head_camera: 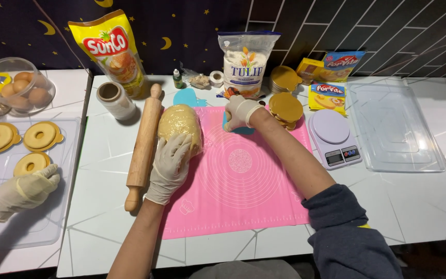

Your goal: Kneading, scraping, and dividing dough on a silicone mat in a bakery setting.

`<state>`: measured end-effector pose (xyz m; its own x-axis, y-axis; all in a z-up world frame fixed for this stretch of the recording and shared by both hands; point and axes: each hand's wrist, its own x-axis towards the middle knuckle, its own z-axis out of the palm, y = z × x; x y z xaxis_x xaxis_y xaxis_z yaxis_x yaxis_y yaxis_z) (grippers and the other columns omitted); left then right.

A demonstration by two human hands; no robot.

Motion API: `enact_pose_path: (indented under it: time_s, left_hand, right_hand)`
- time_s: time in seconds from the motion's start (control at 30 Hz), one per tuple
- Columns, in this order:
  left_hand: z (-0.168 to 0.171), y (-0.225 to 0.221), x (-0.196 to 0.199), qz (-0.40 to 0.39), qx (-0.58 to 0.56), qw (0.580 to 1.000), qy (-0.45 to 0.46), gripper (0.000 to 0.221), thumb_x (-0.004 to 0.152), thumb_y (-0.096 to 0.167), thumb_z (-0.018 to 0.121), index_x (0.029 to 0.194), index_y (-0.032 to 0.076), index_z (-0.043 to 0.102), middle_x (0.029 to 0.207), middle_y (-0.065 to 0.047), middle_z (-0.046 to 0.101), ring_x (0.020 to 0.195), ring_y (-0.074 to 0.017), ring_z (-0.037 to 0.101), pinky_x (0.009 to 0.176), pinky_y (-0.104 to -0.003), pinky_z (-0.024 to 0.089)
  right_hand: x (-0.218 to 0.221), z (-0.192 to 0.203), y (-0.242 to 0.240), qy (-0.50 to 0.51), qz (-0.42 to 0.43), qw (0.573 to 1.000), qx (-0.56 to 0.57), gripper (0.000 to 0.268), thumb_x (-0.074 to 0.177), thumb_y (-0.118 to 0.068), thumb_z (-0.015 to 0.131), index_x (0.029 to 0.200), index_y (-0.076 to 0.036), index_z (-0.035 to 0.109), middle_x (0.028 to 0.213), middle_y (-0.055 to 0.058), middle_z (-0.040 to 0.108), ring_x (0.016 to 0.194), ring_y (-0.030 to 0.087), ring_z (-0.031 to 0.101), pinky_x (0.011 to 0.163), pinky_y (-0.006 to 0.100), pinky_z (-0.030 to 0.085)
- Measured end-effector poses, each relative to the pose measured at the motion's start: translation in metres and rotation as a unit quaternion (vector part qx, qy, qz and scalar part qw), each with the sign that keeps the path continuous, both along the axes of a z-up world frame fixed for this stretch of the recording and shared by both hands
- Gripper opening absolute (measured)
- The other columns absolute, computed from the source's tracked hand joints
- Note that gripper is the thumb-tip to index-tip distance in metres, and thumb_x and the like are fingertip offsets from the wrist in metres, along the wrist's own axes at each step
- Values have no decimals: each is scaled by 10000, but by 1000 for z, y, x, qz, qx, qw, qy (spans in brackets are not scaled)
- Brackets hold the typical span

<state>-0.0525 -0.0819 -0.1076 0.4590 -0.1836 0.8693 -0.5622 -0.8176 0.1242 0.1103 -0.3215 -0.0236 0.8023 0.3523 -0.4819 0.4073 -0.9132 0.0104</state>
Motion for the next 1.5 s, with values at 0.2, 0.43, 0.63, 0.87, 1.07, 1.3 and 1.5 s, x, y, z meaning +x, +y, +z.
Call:
enact_pose_path:
  time_s: [0.2, 0.43, 0.63, 0.87, 1.07, 1.3, 1.5]
  left_hand:
    - [9, -11, -2, 16, 4, 998, -57, 342, 922, 131, 664, 1254, 202, 707, 1311, 0, 706, 1168, -247, 681, 1148, -447, 400]
    - [0, -69, 5, -69, 126, 990, -10, 259, 868, 190, 651, 1122, 178, 697, 1189, -62, 669, 1091, -287, 683, 932, -454, 541]
    - [14, -117, 32, -68, 119, 963, 233, 591, 984, 349, 522, 1472, 22, 464, 1436, -220, 527, 1312, -410, 534, 1059, -566, 435]
    - [-10, -144, 49, 30, 99, 950, 294, 733, 1022, 447, 448, 1533, -69, 346, 1532, -307, 420, 1457, -435, 376, 1175, -583, 291]
    - [-9, -144, 47, 15, 11, 959, 284, 769, 978, 444, 552, 1523, -63, 357, 1493, -313, 451, 1421, -444, 425, 1177, -548, 332]
    - [-3, -142, 50, -12, -93, 954, 285, 1035, 848, 606, 712, 1579, 3, 296, 1533, -275, 432, 1418, -417, 440, 1191, -541, 317]
    - [-33, -132, 76, -51, -102, 960, 256, 712, 852, 125, 685, 1506, -3, 436, 1398, -277, 559, 1294, -430, 555, 1128, -512, 427]
  right_hand:
    - [2, 2, -33, -160, 8, 973, 167, 314, 956, -401, 596, 1151, -171, 681, 1149, 147, 675, 1181, 325, 645, 1000, 433, 539]
    - [19, -24, -77, -156, -43, 986, 44, 232, 926, -347, 687, 1119, -239, 756, 1057, 92, 746, 1068, 311, 713, 909, 411, 591]
    - [37, -54, -94, -104, -156, 981, 55, 267, 903, -237, 738, 1141, -122, 700, 1103, 110, 741, 1106, 329, 698, 934, 482, 585]
    - [4, -57, -113, -241, 39, 970, -7, 265, 904, -390, 709, 1031, -158, 712, 972, 70, 669, 1031, 287, 673, 858, 399, 605]
    - [19, -87, -116, -259, 45, 965, -24, 251, 911, -440, 692, 1046, -228, 691, 955, 0, 681, 1005, 240, 681, 846, 390, 582]
    - [-23, 3, -103, -144, 7, 988, 52, 305, 971, -408, 633, 1246, -278, 659, 1144, 16, 707, 1154, 252, 658, 985, 422, 553]
    - [-63, 62, -72, -52, 11, 939, 340, 376, 1010, -296, 564, 1261, -29, 647, 1190, 300, 669, 1175, 497, 589, 1036, 578, 466]
